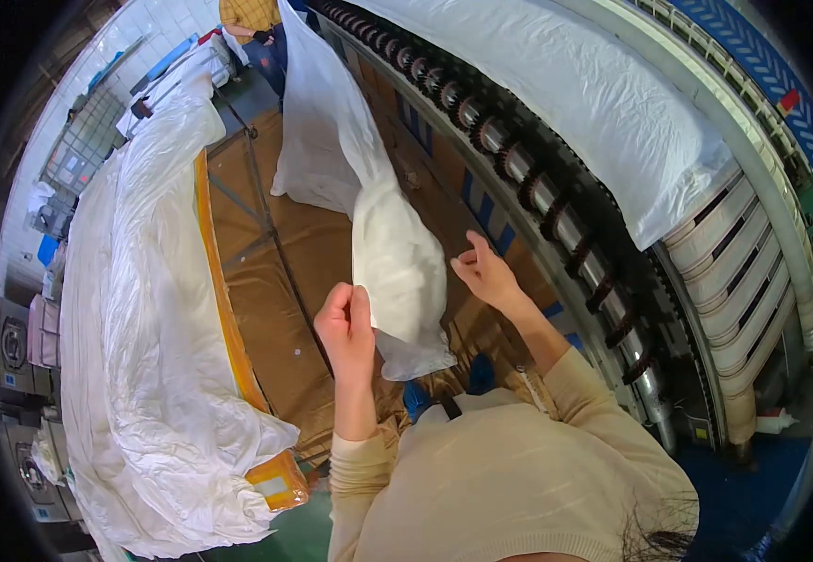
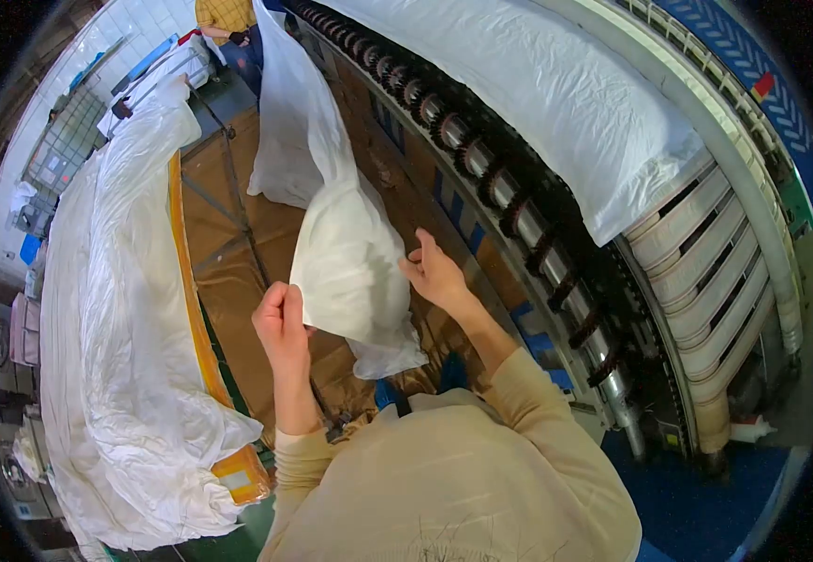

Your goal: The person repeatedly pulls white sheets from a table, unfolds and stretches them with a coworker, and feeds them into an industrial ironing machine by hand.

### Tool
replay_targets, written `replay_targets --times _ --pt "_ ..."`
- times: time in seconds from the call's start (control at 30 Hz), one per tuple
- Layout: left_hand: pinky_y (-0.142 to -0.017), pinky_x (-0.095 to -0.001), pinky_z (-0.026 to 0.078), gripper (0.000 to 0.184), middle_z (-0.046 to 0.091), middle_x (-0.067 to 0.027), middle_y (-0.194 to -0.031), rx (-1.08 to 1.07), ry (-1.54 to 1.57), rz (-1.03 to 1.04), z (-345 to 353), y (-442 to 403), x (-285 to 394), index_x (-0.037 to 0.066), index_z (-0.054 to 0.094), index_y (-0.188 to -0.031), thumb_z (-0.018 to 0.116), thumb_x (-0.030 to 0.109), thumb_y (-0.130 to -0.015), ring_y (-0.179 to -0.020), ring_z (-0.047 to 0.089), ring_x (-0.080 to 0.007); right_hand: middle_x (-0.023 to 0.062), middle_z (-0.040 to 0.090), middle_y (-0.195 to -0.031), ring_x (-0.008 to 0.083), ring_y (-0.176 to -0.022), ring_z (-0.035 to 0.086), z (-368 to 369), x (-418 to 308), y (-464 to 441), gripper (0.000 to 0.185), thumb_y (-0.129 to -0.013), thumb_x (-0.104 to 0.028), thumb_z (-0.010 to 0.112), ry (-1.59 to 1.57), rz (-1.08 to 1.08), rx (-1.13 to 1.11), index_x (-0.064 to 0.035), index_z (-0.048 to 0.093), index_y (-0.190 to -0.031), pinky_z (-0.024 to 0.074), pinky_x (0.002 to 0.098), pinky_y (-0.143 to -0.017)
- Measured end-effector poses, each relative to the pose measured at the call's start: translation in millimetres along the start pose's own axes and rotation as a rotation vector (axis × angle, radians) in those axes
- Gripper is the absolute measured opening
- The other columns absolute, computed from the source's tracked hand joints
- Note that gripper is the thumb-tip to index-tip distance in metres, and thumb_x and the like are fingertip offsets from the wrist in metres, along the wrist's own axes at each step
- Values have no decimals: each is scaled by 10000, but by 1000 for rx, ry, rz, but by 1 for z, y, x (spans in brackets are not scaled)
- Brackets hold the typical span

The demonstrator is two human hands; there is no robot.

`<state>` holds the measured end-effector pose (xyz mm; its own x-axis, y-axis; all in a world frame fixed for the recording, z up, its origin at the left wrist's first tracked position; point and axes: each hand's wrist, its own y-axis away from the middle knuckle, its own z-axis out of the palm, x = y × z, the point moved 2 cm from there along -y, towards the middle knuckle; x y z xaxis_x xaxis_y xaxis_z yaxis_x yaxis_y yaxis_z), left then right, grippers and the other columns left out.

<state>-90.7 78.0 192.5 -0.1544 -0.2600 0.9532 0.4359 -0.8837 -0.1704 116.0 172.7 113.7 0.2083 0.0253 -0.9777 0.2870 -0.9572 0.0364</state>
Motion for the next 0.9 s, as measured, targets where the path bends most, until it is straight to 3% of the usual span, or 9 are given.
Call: replay_targets --times 0.1,0.4,0.43,0.5,0.57,0.6,0.67,0.87,0.9 --pt "-477 -235 270 254 331 -3 -560 -76 -489 108 -21 -8 -24 27 421 -656 535 118 -864 -547 315 -58 115 597 -897 156 -779 601 8 11 4 445 -827 -276 632 243 -272 99 18 498 -1132 493 273 -648" --pt "-504 -310 383 152 436 -124 -580 -207 -821 326 9 18 -32 8 475 -712 525 71 -841 -521 463 -189 192 570 -964 366 -856 558 110 6 29 409 -764 -187 576 364 -639 105 -17 508 -1130 459 424 -730" --pt "-533 -327 400 127 462 -129 -617 -137 -775 368 1 20 -37 7 489 -738 524 75 -839 -562 488 -215 192 570 -964 366 -856 558 114 15 22 409 -764 -187 576 364 -652 126 -17 508 -1130 459 424 -730" --pt "-595 -345 423 92 503 -135 -728 -23 -674 322 -26 27 -54 1 505 -820 526 89 -836 -651 515 -246 217 585 -892 398 -830 549 123 40 3 319 -785 -183 510 184 -101 -88 -35 531 -1067 450 466 -699" --pt "-676 -356 429 184 516 -138 -869 26 -578 154 -64 40 -85 -10 492 -954 540 115 -829 -752 509 -264 219 590 -863 401 -812 552 144 39 -1 284 -801 -199 494 233 -267 32 -39 536 -1032 446 473 -687" --pt "-722 -366 428 267 512 -142 -937 34 -533 73 -84 47 -108 -17 476 -1031 552 131 -822 -807 501 -275 220 595 -833 404 -794 555 149 21 -7 256 -817 -215 478 292 -408 118 -43 541 -996 443 481 -675" --pt "-796 -405 406 433 482 -150 -1023 -70 -757 107 -133 65 -194 -16 401 -1170 573 145 -806 -912 477 -303 208 596 -821 408 -780 552 169 -27 -14 218 -832 -210 476 229 -210 -81 -47 545 -959 443 474 -669" --pt "-839 -458 376 495 481 -177 -1024 12 -915 279 -95 47 -174 -12 383 -1210 569 101 -765 -974 458 -359 200 603 -773 390 -689 569 153 -184 -11 262 -857 -277 514 247 -857 -221 -28 584 -812 443 475 -617" --pt "-841 -464 375 493 479 -184 -1029 5 -926 321 -83 36 -166 -6 386 -1208 561 84 -756 -971 460 -374 194 594 -702 366 -620 566 120 -213 -6 309 -861 -305 521 279 -677 -209 -23 586 -751 445 451 -570"
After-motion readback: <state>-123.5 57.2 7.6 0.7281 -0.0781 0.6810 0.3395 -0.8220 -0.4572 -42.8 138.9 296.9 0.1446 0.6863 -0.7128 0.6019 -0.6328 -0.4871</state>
